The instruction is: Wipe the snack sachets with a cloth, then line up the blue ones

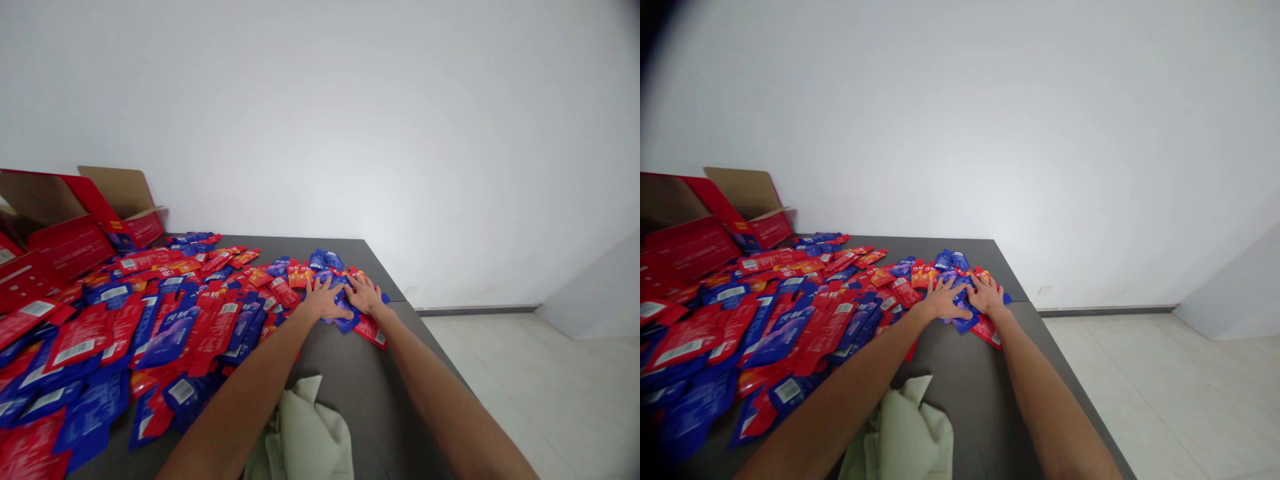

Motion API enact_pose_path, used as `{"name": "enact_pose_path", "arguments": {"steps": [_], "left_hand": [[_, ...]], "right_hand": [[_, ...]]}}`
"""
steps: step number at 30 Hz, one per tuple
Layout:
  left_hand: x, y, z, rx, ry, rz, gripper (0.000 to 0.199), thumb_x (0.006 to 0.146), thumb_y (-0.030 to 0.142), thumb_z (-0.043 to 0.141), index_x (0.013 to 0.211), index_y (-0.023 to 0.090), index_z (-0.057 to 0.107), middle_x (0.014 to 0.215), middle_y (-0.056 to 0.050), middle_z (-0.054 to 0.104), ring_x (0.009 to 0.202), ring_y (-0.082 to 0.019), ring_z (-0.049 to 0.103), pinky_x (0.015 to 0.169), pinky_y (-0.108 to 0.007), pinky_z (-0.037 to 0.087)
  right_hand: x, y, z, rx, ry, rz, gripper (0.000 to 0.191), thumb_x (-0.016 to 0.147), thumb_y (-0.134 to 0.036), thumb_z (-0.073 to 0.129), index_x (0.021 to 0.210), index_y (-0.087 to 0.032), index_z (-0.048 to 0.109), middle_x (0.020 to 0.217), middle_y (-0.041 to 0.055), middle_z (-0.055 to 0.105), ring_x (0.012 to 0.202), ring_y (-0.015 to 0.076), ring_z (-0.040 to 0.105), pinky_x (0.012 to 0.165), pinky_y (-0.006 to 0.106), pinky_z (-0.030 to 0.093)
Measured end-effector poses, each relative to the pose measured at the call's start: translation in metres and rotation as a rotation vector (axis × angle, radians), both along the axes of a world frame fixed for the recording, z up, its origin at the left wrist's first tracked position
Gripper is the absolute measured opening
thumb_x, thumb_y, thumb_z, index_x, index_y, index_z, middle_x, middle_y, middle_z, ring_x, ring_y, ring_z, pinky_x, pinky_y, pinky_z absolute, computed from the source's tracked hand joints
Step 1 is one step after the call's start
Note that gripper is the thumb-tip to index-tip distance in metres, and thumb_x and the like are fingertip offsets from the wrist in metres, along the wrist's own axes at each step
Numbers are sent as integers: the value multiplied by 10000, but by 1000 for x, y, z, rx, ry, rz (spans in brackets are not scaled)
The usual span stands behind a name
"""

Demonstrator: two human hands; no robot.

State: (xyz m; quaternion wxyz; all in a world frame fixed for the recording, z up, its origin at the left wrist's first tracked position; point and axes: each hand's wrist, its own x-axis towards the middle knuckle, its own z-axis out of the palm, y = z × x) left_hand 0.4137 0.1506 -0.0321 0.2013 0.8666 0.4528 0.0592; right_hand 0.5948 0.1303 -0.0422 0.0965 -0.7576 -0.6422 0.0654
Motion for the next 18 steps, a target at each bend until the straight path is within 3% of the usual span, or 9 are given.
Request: {"name": "enact_pose_path", "arguments": {"steps": [13, 18], "left_hand": [[-28, -94, 13, -6, -22, -144, 1136, 491, 831, 660, 1491, 415, 320, 1634, -87, 167, 1470, -474, 72, 1146, -658, 8], [-46, -121, 17, -15, -71, -209, 986, 587, 712, 709, 1463, 381, 398, 1613, -89, 243, 1476, -438, 114, 1153, -641, 70]], "right_hand": [[-27, -113, 4, 47, 44, -115, 587, 964, -549, 307, 1495, -305, 362, 1589, 30, 295, 1452, 320, 221, 1140, 580, 173], [-41, -154, 16, 7, 26, -115, 567, 962, -526, 333, 1476, -294, 391, 1573, 49, 321, 1436, 336, 254, 1118, 589, 220]]}}
